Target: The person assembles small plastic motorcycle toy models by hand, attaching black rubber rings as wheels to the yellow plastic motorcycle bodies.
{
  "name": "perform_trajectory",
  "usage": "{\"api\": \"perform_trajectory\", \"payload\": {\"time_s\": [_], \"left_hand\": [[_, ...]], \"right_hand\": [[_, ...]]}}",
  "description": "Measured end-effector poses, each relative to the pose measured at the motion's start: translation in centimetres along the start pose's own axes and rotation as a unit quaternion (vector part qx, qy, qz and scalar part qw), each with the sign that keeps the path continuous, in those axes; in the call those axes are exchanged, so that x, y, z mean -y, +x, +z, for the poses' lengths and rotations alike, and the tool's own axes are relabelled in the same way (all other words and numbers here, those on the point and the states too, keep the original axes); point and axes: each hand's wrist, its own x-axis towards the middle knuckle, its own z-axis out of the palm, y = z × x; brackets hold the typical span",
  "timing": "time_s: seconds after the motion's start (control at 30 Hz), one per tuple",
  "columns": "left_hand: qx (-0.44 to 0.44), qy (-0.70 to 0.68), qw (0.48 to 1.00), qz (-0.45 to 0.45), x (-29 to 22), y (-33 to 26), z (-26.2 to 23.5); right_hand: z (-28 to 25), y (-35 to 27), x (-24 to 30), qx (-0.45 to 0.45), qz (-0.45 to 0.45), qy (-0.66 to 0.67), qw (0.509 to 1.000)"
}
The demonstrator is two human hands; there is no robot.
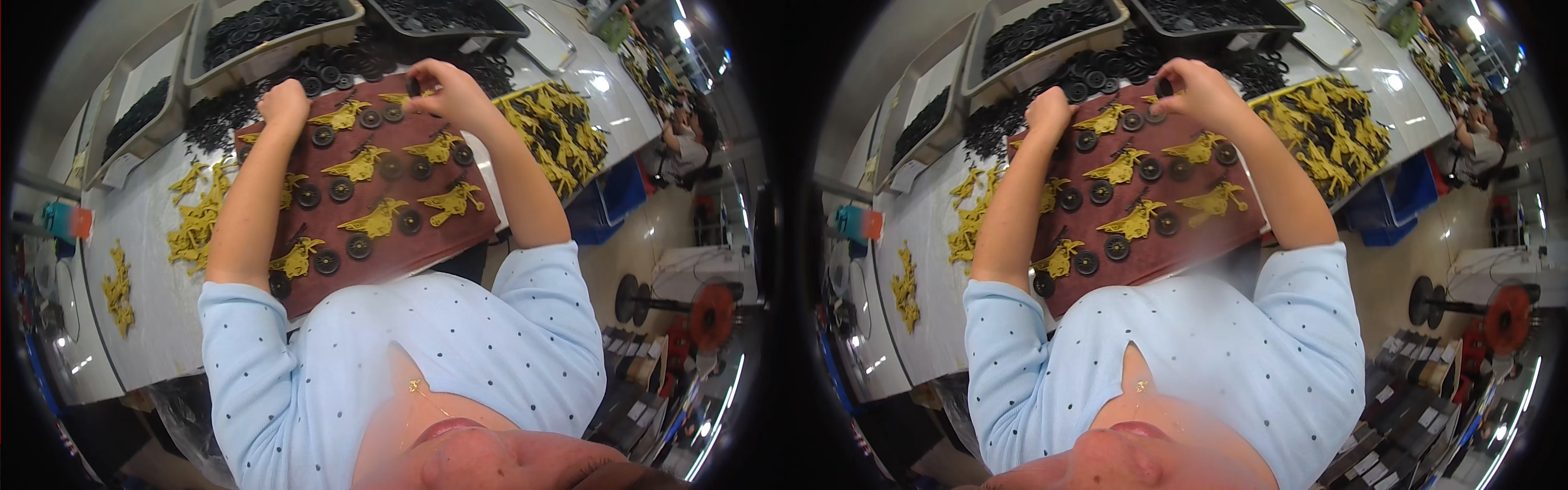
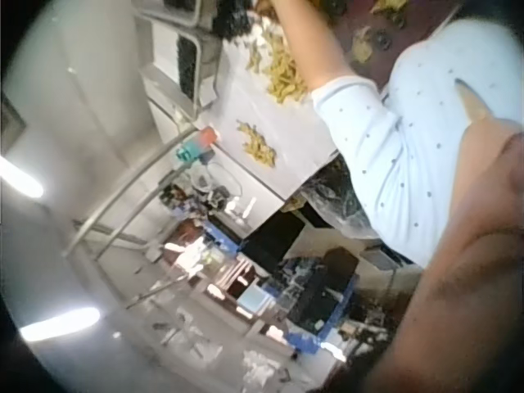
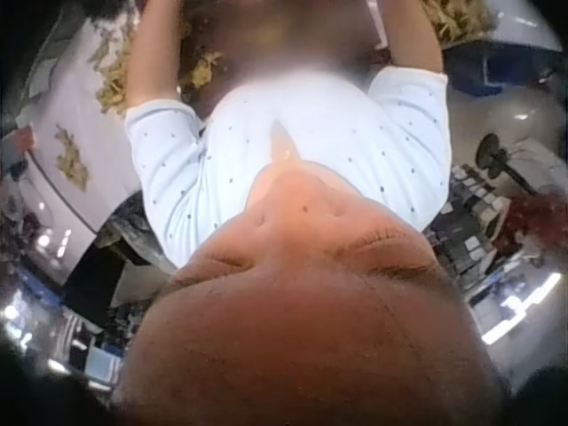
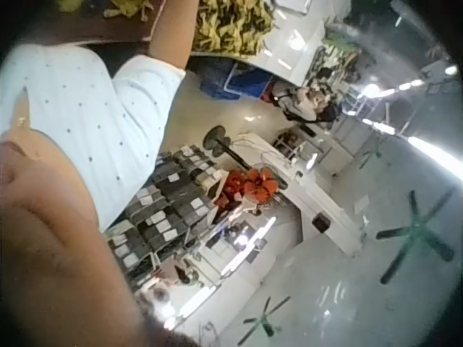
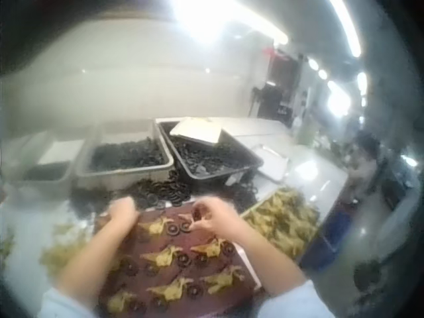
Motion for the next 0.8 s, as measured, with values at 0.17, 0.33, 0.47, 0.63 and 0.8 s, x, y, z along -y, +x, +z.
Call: {"api": "perform_trajectory", "payload": {"time_s": [0.17,0.33,0.47,0.63,0.8], "left_hand": [[-0.082,0.055,0.995,0.014,0.2,-2.5,-1.1],[-0.15,-0.058,0.941,0.296,-5.6,-10.2,-2.6],[0.009,-0.198,0.892,0.407,-8.0,-18.1,-1.1],[0.069,-0.208,0.872,0.438,-8.7,-22.0,0.9],[0.03,-0.147,0.888,0.434,-8.7,-22.6,2.1]], "right_hand": [[-1.9,-10.9,-1.0,0.016,0.069,0.093,0.993],[-1.5,-17.9,-2.7,0.0,0.115,0.009,0.993],[-0.4,-19.2,-3.2,-0.022,0.146,0.01,0.989],[0.9,-19.9,-3.8,-0.019,0.134,0.013,0.991],[2.1,-20.4,-4.1,-0.039,0.136,-0.002,0.99]]}}
